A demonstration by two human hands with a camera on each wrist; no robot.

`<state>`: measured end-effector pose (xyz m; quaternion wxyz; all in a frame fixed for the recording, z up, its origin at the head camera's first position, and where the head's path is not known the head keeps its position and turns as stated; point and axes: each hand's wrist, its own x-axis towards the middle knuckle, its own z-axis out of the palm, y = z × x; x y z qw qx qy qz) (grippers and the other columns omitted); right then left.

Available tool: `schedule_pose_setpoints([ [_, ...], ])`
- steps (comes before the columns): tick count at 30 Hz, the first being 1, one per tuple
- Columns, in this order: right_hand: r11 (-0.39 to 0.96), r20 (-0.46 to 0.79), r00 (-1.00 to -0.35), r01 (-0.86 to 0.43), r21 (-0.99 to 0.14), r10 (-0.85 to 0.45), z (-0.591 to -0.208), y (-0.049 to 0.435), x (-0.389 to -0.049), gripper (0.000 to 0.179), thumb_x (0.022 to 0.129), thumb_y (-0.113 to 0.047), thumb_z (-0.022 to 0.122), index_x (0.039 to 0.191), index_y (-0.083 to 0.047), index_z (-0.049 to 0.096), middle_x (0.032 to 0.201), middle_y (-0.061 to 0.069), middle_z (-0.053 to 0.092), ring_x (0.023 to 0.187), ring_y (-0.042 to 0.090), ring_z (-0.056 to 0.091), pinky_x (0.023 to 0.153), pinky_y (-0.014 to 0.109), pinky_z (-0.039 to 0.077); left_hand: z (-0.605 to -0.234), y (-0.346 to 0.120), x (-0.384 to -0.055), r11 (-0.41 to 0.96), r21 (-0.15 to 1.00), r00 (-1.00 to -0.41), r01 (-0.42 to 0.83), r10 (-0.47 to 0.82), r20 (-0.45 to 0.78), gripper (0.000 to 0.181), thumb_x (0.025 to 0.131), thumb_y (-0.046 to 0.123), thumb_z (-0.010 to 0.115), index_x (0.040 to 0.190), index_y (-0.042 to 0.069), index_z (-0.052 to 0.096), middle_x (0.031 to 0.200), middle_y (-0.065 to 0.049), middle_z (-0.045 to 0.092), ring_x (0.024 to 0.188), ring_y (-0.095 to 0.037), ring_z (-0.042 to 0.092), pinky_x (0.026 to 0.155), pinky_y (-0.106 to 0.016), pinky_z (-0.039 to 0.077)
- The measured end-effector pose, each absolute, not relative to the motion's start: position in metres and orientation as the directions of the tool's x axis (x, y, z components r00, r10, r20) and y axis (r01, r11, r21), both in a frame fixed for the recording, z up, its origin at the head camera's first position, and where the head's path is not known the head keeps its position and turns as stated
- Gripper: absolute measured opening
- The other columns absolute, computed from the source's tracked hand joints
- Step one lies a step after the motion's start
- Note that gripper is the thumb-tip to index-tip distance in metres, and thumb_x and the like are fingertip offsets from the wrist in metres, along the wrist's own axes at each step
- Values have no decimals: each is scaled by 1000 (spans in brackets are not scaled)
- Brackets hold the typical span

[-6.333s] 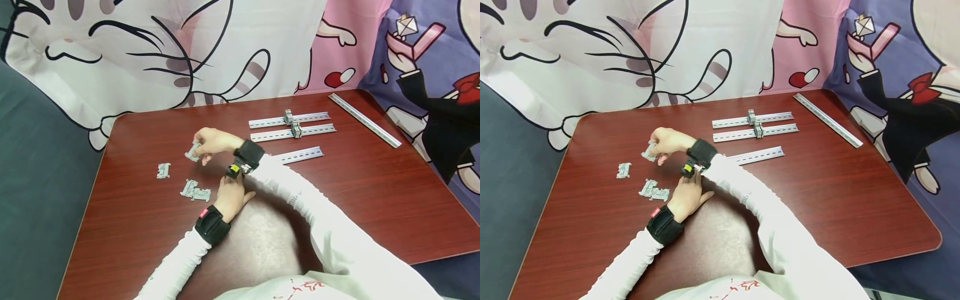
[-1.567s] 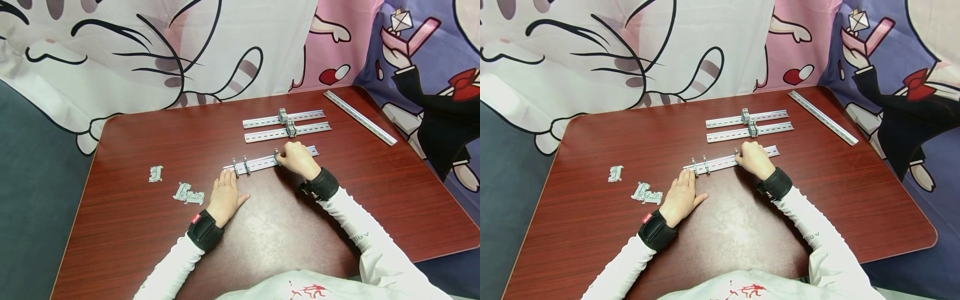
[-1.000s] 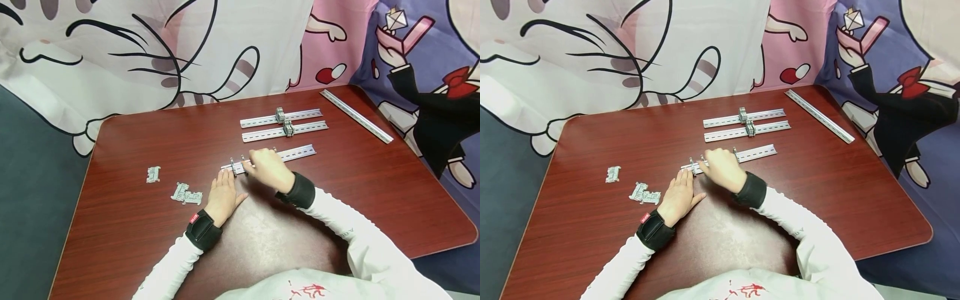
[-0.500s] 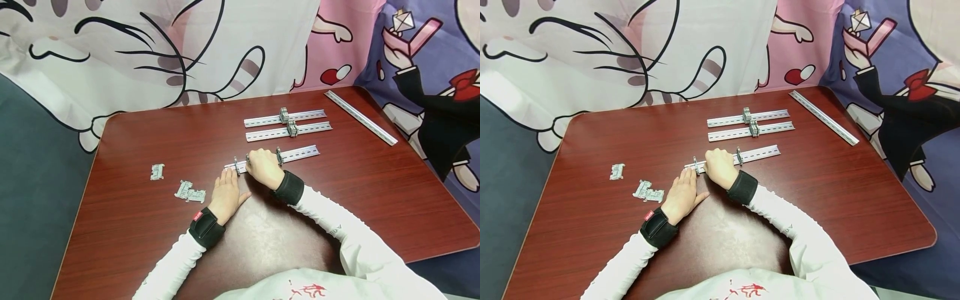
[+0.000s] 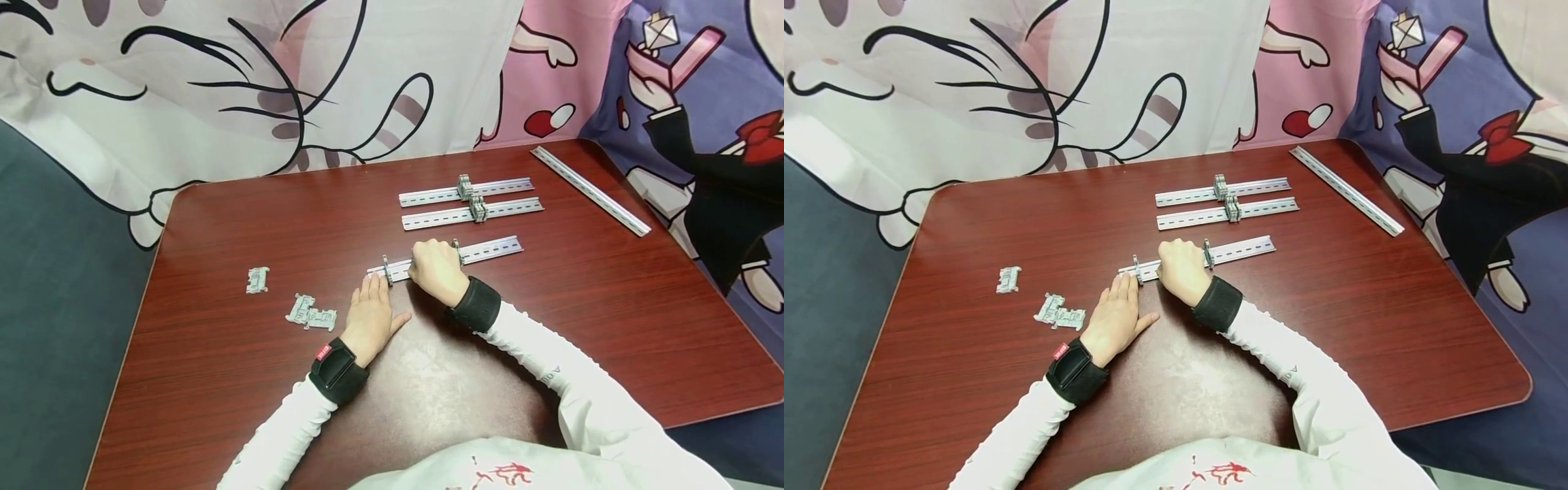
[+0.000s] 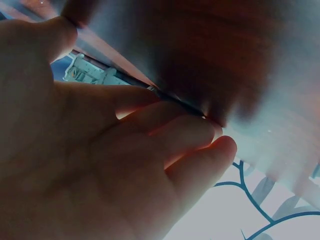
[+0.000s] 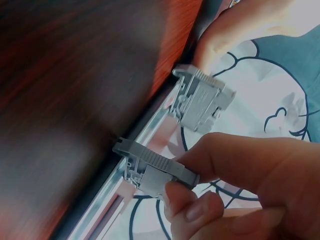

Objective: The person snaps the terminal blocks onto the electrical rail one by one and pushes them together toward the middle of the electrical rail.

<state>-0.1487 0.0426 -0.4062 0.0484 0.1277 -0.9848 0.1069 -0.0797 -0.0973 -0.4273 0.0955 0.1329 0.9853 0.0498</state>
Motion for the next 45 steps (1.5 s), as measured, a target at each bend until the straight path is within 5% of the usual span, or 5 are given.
schedule_pose_setpoints([
  [45, 960, 144, -984, -135, -247, -101, -407, 95, -154, 30, 75, -15, 69, 53, -13, 48, 66, 17, 67, 65, 43, 65, 51, 51, 51, -426, -97, -79, 957, 137, -946, 255, 277, -172, 84, 91, 50, 57, 144, -10, 33, 150, -28, 35, 141, -38, 35, 113, -49, 33],
])
